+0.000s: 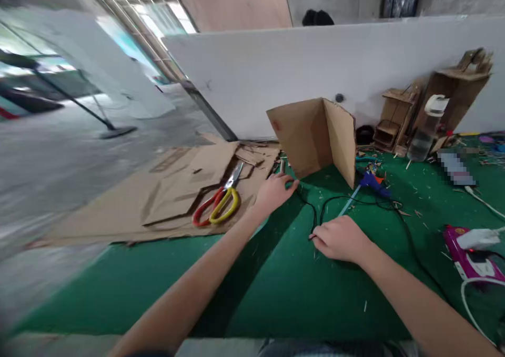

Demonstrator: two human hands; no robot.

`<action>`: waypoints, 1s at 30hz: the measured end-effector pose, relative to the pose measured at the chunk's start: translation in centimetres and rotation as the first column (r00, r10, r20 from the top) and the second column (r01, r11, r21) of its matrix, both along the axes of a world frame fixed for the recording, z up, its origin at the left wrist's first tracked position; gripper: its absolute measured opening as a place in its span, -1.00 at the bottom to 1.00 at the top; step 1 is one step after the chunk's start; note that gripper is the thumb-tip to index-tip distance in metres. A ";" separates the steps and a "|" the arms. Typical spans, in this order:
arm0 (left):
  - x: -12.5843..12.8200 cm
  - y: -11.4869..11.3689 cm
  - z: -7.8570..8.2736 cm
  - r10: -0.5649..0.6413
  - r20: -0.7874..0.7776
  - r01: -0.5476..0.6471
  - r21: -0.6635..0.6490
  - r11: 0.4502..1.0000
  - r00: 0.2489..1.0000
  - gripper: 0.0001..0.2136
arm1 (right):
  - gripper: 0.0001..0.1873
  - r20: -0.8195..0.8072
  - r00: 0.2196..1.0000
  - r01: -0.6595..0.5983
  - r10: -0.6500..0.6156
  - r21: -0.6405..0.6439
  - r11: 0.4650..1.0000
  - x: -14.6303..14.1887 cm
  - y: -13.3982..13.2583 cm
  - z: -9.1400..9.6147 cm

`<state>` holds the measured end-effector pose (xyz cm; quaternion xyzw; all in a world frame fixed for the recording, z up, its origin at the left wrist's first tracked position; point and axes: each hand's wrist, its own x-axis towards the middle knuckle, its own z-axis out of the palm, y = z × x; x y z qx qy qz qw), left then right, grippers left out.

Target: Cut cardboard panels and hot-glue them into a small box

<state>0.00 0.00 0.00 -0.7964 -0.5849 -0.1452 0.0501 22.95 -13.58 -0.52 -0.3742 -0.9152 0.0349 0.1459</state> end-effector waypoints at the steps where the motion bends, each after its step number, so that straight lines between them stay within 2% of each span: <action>1: 0.2 0.0 -0.4 -0.005 0.015 0.006 -0.013 1.000 1.000 -0.62 | -0.69 0.016 1.000 -0.017 0.017 0.029 0.999 -0.2 -0.1 0.0; 6: -0.1 1.1 -1.5 -0.069 0.095 0.077 -0.084 0.993 0.993 -0.74 | -0.64 0.074 0.996 -0.061 0.053 0.108 0.992 -0.8 -0.7 0.3; 11: -1.5 2.8 -1.5 -0.208 0.156 0.232 -0.154 0.961 0.966 -0.75 | -0.65 0.086 0.995 -0.050 0.045 0.057 0.997 -1.1 -0.8 0.6; 14: -1.3 2.6 -1.4 -0.308 0.151 0.328 -0.132 0.935 0.939 -0.69 | -0.65 0.088 0.995 -0.046 0.043 0.027 0.999 -1.2 -0.7 0.7; 17: -0.8 1.9 -1.3 -0.406 0.111 0.418 -0.125 0.900 0.907 -0.73 | -0.64 0.089 0.995 -0.043 0.042 0.006 0.999 -1.4 -0.5 0.7; 24: -1.7 1.0 -0.8 -0.393 0.009 0.392 -0.094 0.915 0.920 -0.73 | -0.67 0.077 0.997 0.003 0.000 -0.039 0.999 -1.9 0.0 0.4; 30: -1.5 0.1 -0.5 -0.457 -0.082 0.449 -0.101 0.888 0.886 -0.67 | -0.68 0.077 0.997 0.032 -0.028 -0.049 0.998 -1.8 0.0 0.5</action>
